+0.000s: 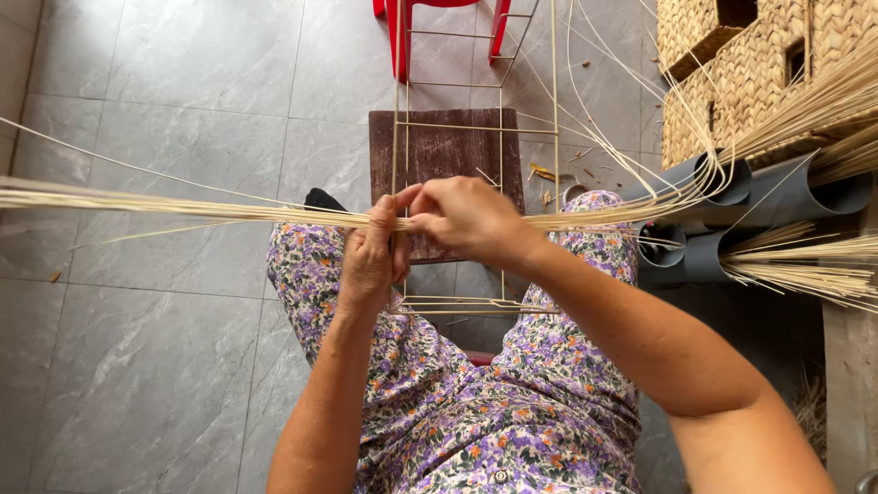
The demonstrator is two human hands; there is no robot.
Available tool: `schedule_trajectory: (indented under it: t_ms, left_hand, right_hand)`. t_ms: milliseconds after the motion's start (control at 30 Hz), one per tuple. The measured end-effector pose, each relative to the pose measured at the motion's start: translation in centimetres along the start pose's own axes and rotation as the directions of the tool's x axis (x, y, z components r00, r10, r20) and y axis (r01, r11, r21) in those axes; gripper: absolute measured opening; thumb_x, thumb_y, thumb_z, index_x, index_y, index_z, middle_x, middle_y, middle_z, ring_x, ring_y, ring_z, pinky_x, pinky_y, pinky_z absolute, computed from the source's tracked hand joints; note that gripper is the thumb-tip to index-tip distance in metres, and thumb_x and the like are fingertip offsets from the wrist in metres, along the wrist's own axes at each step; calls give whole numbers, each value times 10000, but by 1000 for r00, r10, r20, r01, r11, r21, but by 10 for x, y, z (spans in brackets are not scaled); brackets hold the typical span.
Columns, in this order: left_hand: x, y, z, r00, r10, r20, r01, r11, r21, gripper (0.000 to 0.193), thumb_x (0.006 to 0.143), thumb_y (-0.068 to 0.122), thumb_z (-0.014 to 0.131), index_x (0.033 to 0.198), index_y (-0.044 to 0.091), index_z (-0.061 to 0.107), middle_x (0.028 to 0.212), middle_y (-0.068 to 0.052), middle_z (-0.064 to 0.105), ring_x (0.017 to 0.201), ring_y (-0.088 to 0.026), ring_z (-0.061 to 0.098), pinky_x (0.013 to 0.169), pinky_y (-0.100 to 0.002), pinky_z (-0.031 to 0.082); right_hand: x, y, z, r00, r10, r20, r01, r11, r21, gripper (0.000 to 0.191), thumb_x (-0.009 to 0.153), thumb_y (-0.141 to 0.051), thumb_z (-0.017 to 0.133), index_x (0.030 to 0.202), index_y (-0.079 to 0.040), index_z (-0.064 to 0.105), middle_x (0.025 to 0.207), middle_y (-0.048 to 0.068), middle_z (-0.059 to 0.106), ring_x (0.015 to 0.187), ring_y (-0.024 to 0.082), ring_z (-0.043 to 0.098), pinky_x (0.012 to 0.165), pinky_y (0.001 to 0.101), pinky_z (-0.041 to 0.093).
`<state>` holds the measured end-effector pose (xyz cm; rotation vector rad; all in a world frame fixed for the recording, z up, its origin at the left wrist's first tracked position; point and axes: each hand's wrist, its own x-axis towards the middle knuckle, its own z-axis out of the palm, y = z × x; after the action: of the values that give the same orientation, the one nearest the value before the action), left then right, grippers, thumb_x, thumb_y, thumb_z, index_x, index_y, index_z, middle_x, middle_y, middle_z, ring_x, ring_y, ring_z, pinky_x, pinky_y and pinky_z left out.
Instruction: The person sits on a low stool and trims thin bamboo sticks with scissors, then aligns and arranges the trimmed sticks against a wire frame resting on a small board, working the sticks on their lap and gathering them into a bundle.
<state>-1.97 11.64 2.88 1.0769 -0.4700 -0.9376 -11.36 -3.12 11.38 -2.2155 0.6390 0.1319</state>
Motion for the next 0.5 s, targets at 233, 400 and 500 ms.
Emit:
schedule_trajectory:
  t_ms: [233, 400, 500]
  left_hand:
    - [-1, 17, 4, 1000, 24, -7, -23, 998, 59, 495, 1124, 342, 411, 1303, -42, 668, 459, 59, 394, 357, -39, 327, 350, -233, 301]
    - [0, 20, 9, 999, 45, 18, -47, 994, 94, 499, 1128, 338, 419, 1295, -61, 670, 457, 54, 396, 359, -38, 321, 349, -231, 293]
    - [-1, 21, 12, 999, 49, 16, -51, 993, 111, 501, 1135, 336, 430, 1288, -76, 671, 468, 51, 392, 367, -39, 320, 351, -227, 286]
  right_hand:
    - [-72, 54, -79, 994, 93, -60, -84, 987, 137, 135, 921, -155, 707, 980, -35, 719, 809, 60, 737, 705, 106, 670, 638, 277, 541]
    - [-99, 105, -90, 990, 118, -82, -76, 913, 401, 122, 932, -67, 696, 1025, 1, 738, 874, 29, 727, 797, 73, 657, 735, 237, 546]
    - [-102, 124, -84, 994, 97, -57, -57, 874, 483, 136, 924, -55, 696, 1037, 7, 738, 900, 15, 719, 841, 65, 653, 771, 225, 540]
